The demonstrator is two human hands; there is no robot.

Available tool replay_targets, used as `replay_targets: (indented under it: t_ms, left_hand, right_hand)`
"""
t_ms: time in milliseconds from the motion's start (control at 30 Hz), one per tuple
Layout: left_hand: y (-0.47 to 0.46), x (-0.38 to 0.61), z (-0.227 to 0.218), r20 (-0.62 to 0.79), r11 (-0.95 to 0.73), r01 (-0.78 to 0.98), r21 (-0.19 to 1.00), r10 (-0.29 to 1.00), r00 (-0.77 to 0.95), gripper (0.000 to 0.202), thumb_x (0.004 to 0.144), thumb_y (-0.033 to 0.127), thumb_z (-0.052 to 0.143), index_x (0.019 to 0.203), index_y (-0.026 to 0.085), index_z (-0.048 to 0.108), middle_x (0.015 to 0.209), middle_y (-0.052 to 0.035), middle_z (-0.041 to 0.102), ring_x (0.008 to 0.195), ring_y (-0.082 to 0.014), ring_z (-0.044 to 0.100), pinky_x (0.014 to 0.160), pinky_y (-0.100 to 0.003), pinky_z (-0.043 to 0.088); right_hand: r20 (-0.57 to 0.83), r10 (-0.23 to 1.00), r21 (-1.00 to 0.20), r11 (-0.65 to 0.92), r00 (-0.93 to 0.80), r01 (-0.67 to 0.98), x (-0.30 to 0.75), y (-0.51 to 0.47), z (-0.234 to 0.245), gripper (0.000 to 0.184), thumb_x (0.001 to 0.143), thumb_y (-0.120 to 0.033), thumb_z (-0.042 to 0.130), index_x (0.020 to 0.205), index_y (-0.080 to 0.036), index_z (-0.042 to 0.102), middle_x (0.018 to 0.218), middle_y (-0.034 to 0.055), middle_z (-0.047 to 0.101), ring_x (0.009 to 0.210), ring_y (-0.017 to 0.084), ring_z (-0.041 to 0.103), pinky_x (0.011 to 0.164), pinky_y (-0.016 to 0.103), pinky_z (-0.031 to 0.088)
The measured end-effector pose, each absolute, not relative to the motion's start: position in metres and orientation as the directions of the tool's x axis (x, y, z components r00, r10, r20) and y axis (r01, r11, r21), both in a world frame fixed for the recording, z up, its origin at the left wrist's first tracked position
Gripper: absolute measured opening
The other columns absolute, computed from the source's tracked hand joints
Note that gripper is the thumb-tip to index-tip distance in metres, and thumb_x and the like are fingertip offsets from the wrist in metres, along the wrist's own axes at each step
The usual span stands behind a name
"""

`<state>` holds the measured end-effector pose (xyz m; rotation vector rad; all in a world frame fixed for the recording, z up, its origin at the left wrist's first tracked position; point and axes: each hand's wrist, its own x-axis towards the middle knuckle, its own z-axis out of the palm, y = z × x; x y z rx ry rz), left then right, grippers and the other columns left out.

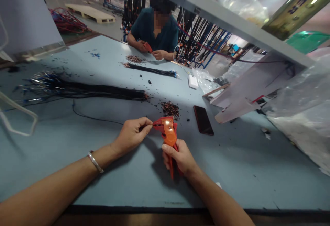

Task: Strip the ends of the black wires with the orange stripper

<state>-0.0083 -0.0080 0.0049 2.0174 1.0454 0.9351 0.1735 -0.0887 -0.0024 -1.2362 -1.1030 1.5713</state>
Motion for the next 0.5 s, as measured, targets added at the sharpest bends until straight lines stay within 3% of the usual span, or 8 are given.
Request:
replay_targets:
  t_ms: [200,400,500]
  left_hand:
    - [-0.006,-0.006,0.004,0.279,-0.444,0.389,0.807,0.868,0.411,0.024,0.086,0.030,0.049,0.079,0.013,0.064,0.062,0.0026,0.060,0.057,-0.0091,0.051,0.055,-0.018,0.037]
    - [-0.003,-0.012,0.003,0.272,-0.431,0.419,0.799,0.881,0.388,0.023,0.085,0.031,0.050,0.080,0.014,0.065,0.066,0.0014,0.064,0.059,-0.0102,0.055,0.057,-0.018,0.040]
    - [-0.001,-0.014,0.002,0.273,-0.417,0.429,0.801,0.893,0.359,0.024,0.084,0.032,0.050,0.079,0.014,0.065,0.065,0.0013,0.064,0.058,-0.0103,0.054,0.056,-0.018,0.040]
  right_hand:
    - [-0.257,0.940,-0.947,-0.291,-0.224,-0.134,0.176,-0.087,-0.006,0.036,0.076,-0.045,0.069,0.063,-0.016,0.049,0.047,-0.0052,0.051,0.035,0.009,0.050,0.034,0.019,0.039]
    - [-0.295,0.941,-0.922,-0.326,-0.163,-0.210,0.181,-0.084,-0.006,0.036,0.074,-0.044,0.070,0.064,-0.016,0.049,0.047,-0.0040,0.053,0.035,0.010,0.050,0.033,0.018,0.036]
    - [-0.311,0.938,-0.897,-0.343,-0.153,-0.278,0.185,-0.082,-0.003,0.031,0.074,-0.040,0.070,0.070,-0.015,0.052,0.052,-0.0028,0.056,0.039,0.011,0.054,0.038,0.020,0.041]
